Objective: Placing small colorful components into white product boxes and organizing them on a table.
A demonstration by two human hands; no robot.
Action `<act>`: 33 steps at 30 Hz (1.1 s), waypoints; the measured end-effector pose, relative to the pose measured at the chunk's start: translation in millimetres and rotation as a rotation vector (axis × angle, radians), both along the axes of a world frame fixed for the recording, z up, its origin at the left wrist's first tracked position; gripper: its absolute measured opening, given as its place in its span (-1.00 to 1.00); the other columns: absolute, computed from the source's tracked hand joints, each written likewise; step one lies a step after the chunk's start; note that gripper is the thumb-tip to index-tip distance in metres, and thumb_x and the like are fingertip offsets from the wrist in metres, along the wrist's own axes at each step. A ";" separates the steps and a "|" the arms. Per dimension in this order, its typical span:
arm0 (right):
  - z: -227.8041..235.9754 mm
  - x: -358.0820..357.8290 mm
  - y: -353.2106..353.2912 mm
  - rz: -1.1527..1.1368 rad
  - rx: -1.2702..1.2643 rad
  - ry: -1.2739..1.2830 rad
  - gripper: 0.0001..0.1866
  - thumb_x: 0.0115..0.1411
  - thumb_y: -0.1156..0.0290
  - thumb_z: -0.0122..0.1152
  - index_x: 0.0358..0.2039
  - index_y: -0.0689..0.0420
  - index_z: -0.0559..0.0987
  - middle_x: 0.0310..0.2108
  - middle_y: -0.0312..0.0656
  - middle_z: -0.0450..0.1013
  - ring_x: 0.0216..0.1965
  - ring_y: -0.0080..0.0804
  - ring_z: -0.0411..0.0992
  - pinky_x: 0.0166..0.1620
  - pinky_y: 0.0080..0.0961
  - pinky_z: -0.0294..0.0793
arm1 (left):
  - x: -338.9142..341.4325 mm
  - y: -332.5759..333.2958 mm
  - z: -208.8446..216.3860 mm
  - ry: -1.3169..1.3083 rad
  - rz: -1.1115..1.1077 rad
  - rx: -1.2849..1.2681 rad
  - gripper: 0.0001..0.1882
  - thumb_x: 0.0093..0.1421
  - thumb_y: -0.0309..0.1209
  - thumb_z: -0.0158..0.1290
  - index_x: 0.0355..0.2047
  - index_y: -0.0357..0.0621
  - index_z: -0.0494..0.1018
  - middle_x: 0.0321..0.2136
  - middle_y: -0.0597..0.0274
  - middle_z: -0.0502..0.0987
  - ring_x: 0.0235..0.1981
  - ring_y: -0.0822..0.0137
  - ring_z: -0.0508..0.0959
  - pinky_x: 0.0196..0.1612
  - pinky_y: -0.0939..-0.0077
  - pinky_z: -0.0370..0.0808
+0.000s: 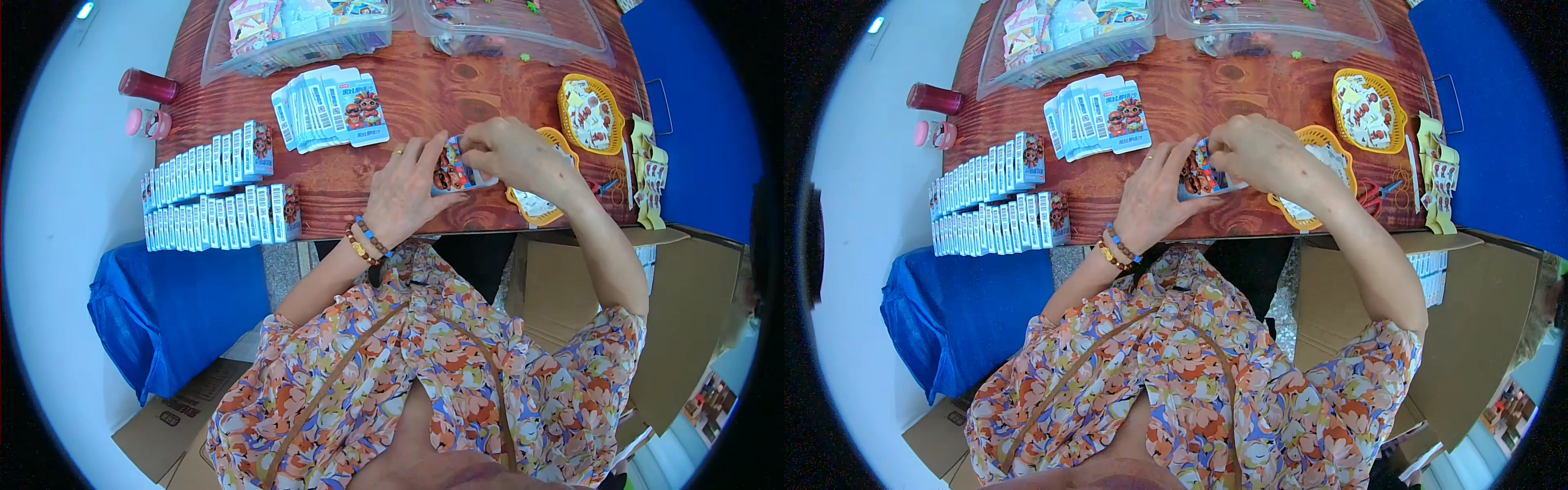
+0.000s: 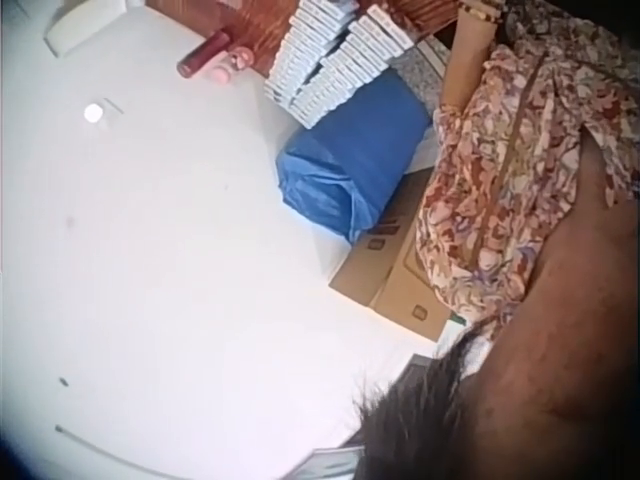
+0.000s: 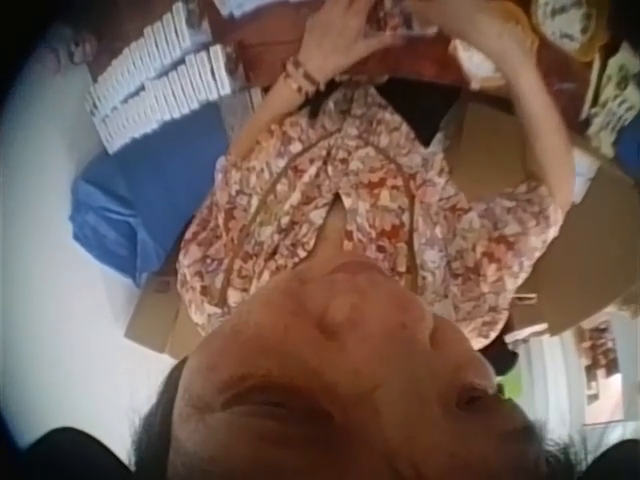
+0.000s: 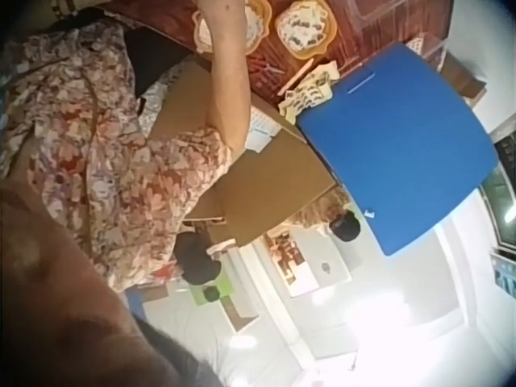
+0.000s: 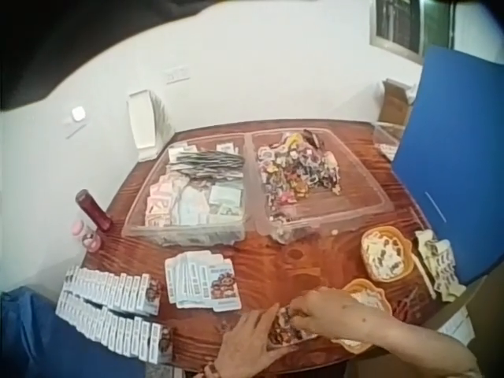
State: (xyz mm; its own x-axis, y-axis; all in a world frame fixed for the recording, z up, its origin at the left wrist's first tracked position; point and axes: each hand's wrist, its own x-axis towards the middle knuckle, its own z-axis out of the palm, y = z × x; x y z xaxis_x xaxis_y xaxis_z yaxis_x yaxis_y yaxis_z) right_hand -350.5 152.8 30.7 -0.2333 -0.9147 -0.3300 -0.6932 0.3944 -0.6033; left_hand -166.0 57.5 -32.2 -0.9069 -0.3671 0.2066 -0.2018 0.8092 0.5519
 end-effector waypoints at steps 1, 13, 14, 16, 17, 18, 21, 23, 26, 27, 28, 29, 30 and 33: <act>-3.0 0.8 -0.8 0.008 -0.090 0.027 -0.77 0.25 0.35 0.17 -0.31 0.29 0.61 -0.54 -0.17 0.55 -0.57 -0.49 0.50 -0.47 -0.51 0.44 | -0.3 -0.3 0.5 -0.009 0.029 0.046 -0.09 -0.07 -0.07 0.38 0.23 -0.14 0.25 -0.12 0.03 0.42 -0.08 0.01 0.50 -0.14 0.15 0.57; 8.4 1.7 27.4 -0.208 -0.361 0.013 -0.77 0.31 0.44 0.16 -0.10 0.30 0.59 -0.29 -0.22 0.60 -0.30 -0.56 0.57 -0.31 -0.57 0.52 | -6.7 -0.5 -6.9 -0.026 0.089 0.234 -0.08 -0.07 -0.03 0.38 0.21 -0.21 0.27 -0.05 -0.04 0.45 -0.02 -0.05 0.49 -0.06 0.13 0.53; 11.0 -2.9 33.9 -0.215 -0.352 0.019 -0.77 0.31 0.44 0.16 -0.10 0.30 0.59 -0.29 -0.22 0.60 -0.30 -0.56 0.57 -0.31 -0.57 0.52 | -6.2 -2.8 -9.0 0.000 0.088 0.169 -0.08 -0.07 -0.03 0.38 0.21 -0.21 0.27 -0.05 -0.04 0.45 -0.02 -0.05 0.49 -0.05 0.13 0.52; 14.8 -12.3 53.0 -0.361 -0.303 -0.042 -0.77 0.30 0.43 0.18 -0.09 0.27 0.59 -0.29 -0.22 0.61 -0.29 -0.54 0.58 -0.31 -0.53 0.51 | -3.0 -5.7 -15.6 0.058 0.079 0.130 -0.09 -0.07 -0.06 0.39 0.22 -0.20 0.27 -0.06 -0.03 0.45 -0.03 -0.04 0.49 -0.03 0.14 0.51; 10.9 -17.9 60.1 -0.446 -0.226 -0.031 -0.76 0.26 0.44 0.21 -0.09 0.25 0.60 -0.29 -0.18 0.61 -0.31 -0.49 0.58 -0.34 -0.48 0.49 | -0.7 -7.6 -18.7 0.072 0.108 0.114 -0.09 -0.07 -0.08 0.39 0.21 -0.21 0.27 -0.06 -0.03 0.45 -0.04 -0.03 0.49 -0.03 0.14 0.51; 2.6 -26.4 72.7 -0.464 -0.218 -0.018 -0.76 0.26 0.44 0.21 -0.09 0.25 0.60 -0.29 -0.18 0.61 -0.31 -0.49 0.58 -0.34 -0.48 0.49 | -1.5 -8.6 -17.7 0.091 0.127 0.099 -0.10 -0.07 -0.10 0.40 0.21 -0.21 0.28 -0.07 -0.02 0.45 -0.05 -0.03 0.49 -0.03 0.15 0.50; -36.4 -32.1 100.1 -0.296 -0.022 0.216 -0.72 0.17 0.44 0.28 -0.10 0.23 0.59 -0.29 -0.04 0.59 -0.32 -0.18 0.58 -0.27 -0.32 0.50 | -1.0 -6.4 -19.7 0.104 0.088 0.142 -0.13 -0.09 -0.11 0.41 0.17 -0.22 0.31 -0.11 -0.02 0.46 -0.06 -0.02 0.50 -0.04 0.15 0.50; -62.4 -30.1 105.5 -0.286 -0.121 0.320 -0.73 0.16 0.43 0.29 -0.12 0.23 0.59 -0.31 -0.04 0.58 -0.29 -0.15 0.57 -0.23 -0.29 0.50 | -0.6 -1.5 -19.0 0.103 0.056 0.159 -0.15 -0.08 -0.11 0.41 0.15 -0.24 0.33 -0.12 -0.03 0.46 -0.06 -0.01 0.51 -0.07 0.16 0.52; -81.9 -27.9 98.8 -0.326 -0.182 0.413 -0.74 0.14 0.40 0.32 -0.17 0.21 0.58 -0.33 -0.05 0.55 -0.22 -0.11 0.54 -0.14 -0.24 0.48 | 1.2 4.1 -19.2 0.100 0.016 0.201 -0.14 -0.07 -0.10 0.40 0.16 -0.26 0.33 -0.10 -0.03 0.47 -0.07 -0.01 0.52 -0.07 0.17 0.52; -88.9 -30.9 93.1 -0.333 -0.171 0.442 -0.76 0.13 0.39 0.32 -0.20 0.21 0.58 -0.37 -0.06 0.54 -0.27 -0.14 0.55 -0.17 -0.27 0.49 | 2.6 5.1 -19.9 0.100 0.015 0.199 -0.14 -0.07 -0.10 0.40 0.16 -0.26 0.33 -0.10 -0.03 0.47 -0.07 -0.01 0.52 -0.07 0.17 0.52; -92.1 -32.4 89.6 -0.341 -0.160 0.472 -0.78 0.13 0.39 0.33 -0.23 0.20 0.58 -0.41 -0.08 0.54 -0.31 -0.17 0.55 -0.21 -0.30 0.49 | 3.9 5.9 -20.8 0.105 0.017 0.198 -0.13 -0.07 -0.09 0.40 0.17 -0.26 0.32 -0.09 -0.04 0.47 -0.07 -0.01 0.52 -0.06 0.17 0.52; -90.9 -34.1 89.4 -0.344 -0.160 0.472 -0.78 0.13 0.39 0.33 -0.23 0.20 0.58 -0.41 -0.08 0.54 -0.31 -0.17 0.55 -0.21 -0.30 0.49 | 4.4 5.9 -21.2 0.109 0.018 0.198 -0.12 -0.07 -0.08 0.40 0.18 -0.26 0.31 -0.07 -0.04 0.47 -0.07 -0.01 0.53 -0.05 0.17 0.52; -83.7 -35.5 86.2 -0.382 -0.109 0.358 -0.80 0.13 0.40 0.33 -0.27 0.21 0.58 -0.46 -0.11 0.52 -0.37 -0.25 0.55 -0.26 -0.33 0.48 | 5.4 5.0 -20.8 0.108 0.021 0.197 -0.12 -0.07 -0.08 0.40 0.18 -0.26 0.31 -0.07 -0.04 0.47 -0.07 -0.01 0.53 -0.05 0.17 0.52; -74.8 -36.9 90.7 -0.489 -0.095 0.156 -0.85 0.16 0.41 0.31 -0.34 0.21 0.56 -0.54 -0.20 0.49 -0.48 -0.42 0.52 -0.36 -0.41 0.43 | 9.1 0.3 -21.0 0.110 0.037 0.189 -0.11 -0.07 -0.07 0.40 0.20 -0.25 0.30 -0.06 -0.04 0.47 -0.05 0.00 0.52 -0.04 0.18 0.52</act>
State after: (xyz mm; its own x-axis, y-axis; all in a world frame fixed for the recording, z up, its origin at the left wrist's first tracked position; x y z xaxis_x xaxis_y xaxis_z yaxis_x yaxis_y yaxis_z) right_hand -387.4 243.5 -44.1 -0.6804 -0.7109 -0.1780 -0.5263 0.6430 -0.5564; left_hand -156.9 57.8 -53.2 -0.8677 -0.4418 0.2281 -0.1598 0.6822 0.7134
